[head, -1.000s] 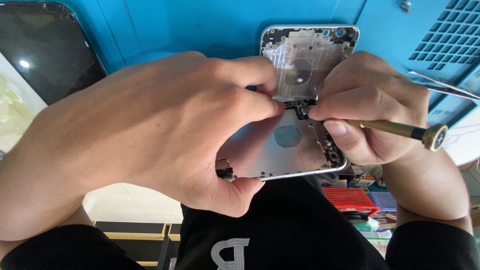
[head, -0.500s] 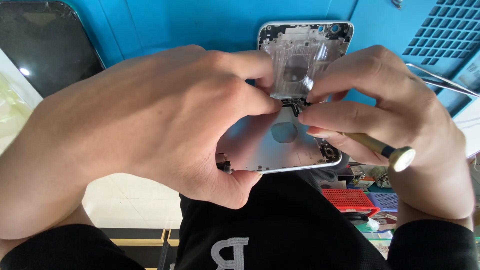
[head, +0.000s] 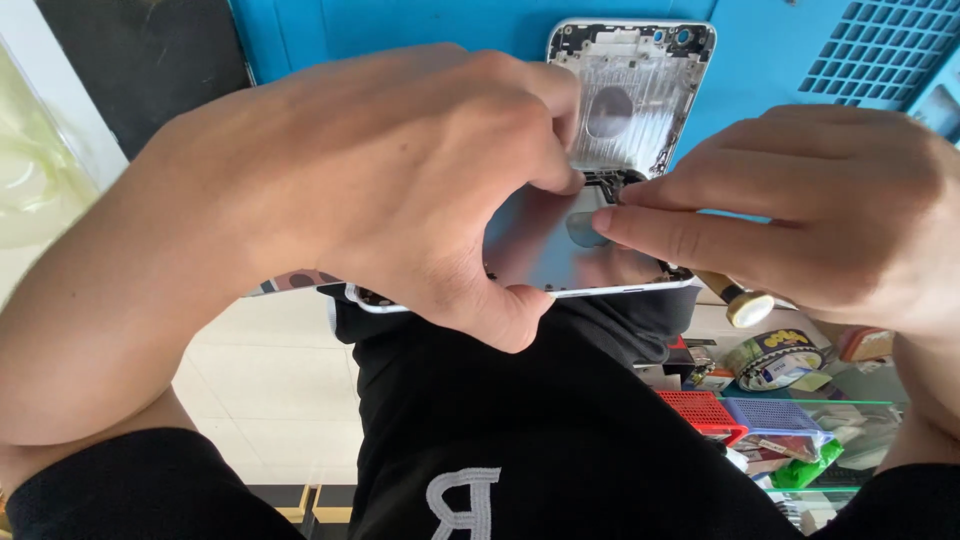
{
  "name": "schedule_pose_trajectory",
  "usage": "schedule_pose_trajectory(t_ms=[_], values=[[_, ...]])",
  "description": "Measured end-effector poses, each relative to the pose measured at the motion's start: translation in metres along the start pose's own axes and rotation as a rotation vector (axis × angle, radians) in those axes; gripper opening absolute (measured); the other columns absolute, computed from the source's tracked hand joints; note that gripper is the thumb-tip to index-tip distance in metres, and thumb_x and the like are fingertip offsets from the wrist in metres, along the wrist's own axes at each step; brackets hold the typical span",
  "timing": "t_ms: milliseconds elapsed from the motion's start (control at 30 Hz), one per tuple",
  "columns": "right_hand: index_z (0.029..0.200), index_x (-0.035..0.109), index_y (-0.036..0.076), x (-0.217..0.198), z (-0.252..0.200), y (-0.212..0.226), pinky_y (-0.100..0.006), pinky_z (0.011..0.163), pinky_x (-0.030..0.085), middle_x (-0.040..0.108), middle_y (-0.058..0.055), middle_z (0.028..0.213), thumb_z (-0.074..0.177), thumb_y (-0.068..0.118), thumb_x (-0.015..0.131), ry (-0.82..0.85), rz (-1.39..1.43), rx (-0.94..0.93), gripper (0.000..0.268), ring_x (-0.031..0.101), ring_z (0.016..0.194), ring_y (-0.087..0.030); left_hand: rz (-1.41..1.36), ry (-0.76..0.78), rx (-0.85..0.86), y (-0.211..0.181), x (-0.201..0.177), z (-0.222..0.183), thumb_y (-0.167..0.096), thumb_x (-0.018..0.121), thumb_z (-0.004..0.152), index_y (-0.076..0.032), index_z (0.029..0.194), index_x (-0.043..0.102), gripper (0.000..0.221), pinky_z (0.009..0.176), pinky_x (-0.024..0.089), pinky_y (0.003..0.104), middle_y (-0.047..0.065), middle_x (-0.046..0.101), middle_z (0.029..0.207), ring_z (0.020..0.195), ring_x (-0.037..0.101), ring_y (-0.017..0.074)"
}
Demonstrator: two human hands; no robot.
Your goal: The recorder is shown disassembling and inspecting components of a silver smartphone, using a screwdriver and tweezers at a repair station.
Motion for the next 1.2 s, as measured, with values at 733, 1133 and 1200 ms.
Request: schedule_pose_trajectory(t_ms=[733,1133,1200], values=[[0.101,0.072,0.006,-0.009,-0.011,0.010,-0.032,0.055,0.050,0.070,-0.003,0.084,0.084,0.016,0.081,0.051,-0.323,-0.325,0.021,0.063,0.075,-0.020,0.029,-0.127,0.185,0.004,0.006,-0.003,-0.045,0.083,0.065,-0.003,0.069,0.072,0.043,0.050,0.045,0.045,0.010,0.062,0.085,0.059,0.059,0.0305],[0.100,0.068,0.004,-0.007,0.013,0.053,-0.031,0.063,0.053,0.067,0.000,0.085,0.074,0.016,0.072,0.276,-0.507,0.107,0.030,0.067,0.080,-0.016,0.056,-0.153,0.235,0.012,0.011,-0.005,-0.046,0.083,0.065,-0.002,0.067,0.071,0.046,0.048,0.044,0.044,0.011,0.059,0.081,0.055,0.056,0.0305],[0.100,0.069,0.005,-0.007,0.016,0.058,-0.028,0.060,0.049,0.067,0.001,0.084,0.075,0.020,0.070,0.300,-0.673,0.092,0.029,0.062,0.071,-0.012,0.044,-0.188,0.260,0.012,0.012,-0.007,-0.046,0.082,0.065,-0.002,0.066,0.070,0.045,0.047,0.043,0.044,0.012,0.058,0.080,0.054,0.056,0.0305]])
Point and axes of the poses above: each hand's wrist, its own z-axis towards the middle knuckle, its own x-axis out of the palm, y = z × x, the point moved 2 cm from there along z, towards the middle knuckle
